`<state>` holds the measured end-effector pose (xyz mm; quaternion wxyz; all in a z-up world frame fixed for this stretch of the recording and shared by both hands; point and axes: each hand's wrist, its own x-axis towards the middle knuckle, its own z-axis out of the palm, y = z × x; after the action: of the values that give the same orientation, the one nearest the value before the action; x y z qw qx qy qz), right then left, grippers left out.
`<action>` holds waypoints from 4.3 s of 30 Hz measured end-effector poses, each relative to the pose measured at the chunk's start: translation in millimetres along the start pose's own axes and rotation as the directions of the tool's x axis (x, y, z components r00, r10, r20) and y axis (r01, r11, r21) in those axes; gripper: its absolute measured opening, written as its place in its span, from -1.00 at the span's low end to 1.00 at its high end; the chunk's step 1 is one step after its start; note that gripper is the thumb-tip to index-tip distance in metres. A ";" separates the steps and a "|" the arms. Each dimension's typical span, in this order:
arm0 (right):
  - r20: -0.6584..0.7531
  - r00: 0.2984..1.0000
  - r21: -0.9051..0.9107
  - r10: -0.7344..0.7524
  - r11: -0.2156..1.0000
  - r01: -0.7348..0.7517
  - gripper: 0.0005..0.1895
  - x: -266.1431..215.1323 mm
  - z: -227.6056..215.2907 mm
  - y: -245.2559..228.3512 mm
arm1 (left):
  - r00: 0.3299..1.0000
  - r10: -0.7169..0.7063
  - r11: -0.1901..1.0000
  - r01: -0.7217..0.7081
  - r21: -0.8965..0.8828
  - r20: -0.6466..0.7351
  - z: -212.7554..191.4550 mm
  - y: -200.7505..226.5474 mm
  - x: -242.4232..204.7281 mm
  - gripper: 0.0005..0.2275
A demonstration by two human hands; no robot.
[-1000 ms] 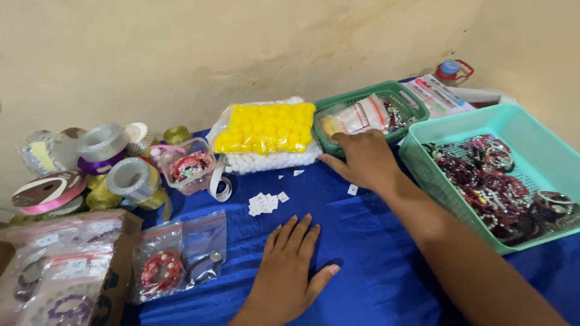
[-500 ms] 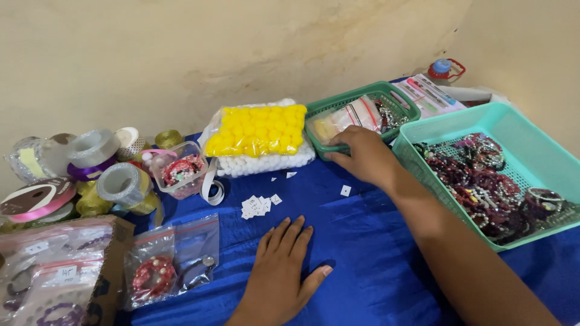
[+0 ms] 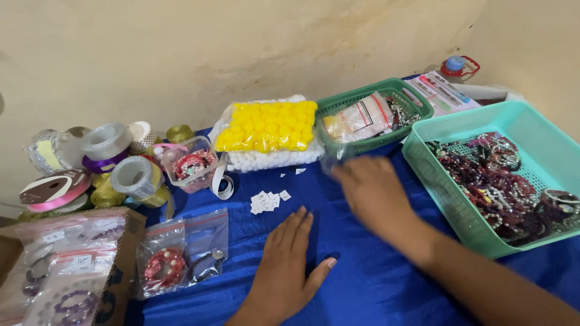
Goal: Packing various bracelets into small plastic bags.
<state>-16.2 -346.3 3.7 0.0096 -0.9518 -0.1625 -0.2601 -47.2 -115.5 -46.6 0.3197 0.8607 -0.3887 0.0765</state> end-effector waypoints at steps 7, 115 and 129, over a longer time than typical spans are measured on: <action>0.057 0.972 0.149 -0.230 0.964 0.219 -0.64 -51.0 -2.8 -48.0 | 0.980 0.046 0.999 -0.045 0.010 -0.192 -13.7 2.7 1.2 -0.33; 0.182 0.968 0.743 0.175 0.620 -0.252 -0.74 -58.3 3.6 13.9 | 0.990 0.142 0.990 -0.142 -0.014 -0.020 -19.3 0.3 2.8 -0.76; 0.180 0.981 0.749 -0.077 0.657 -0.085 -0.79 -54.0 -8.3 -4.5 | 0.986 0.055 0.992 -0.072 -0.102 -0.157 -13.7 10.7 14.4 -0.64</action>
<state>-65.5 -359.4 -16.3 0.3872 -0.8833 -0.2535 -0.0746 -43.4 -121.4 -25.1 0.3921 0.8208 -0.3938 0.1319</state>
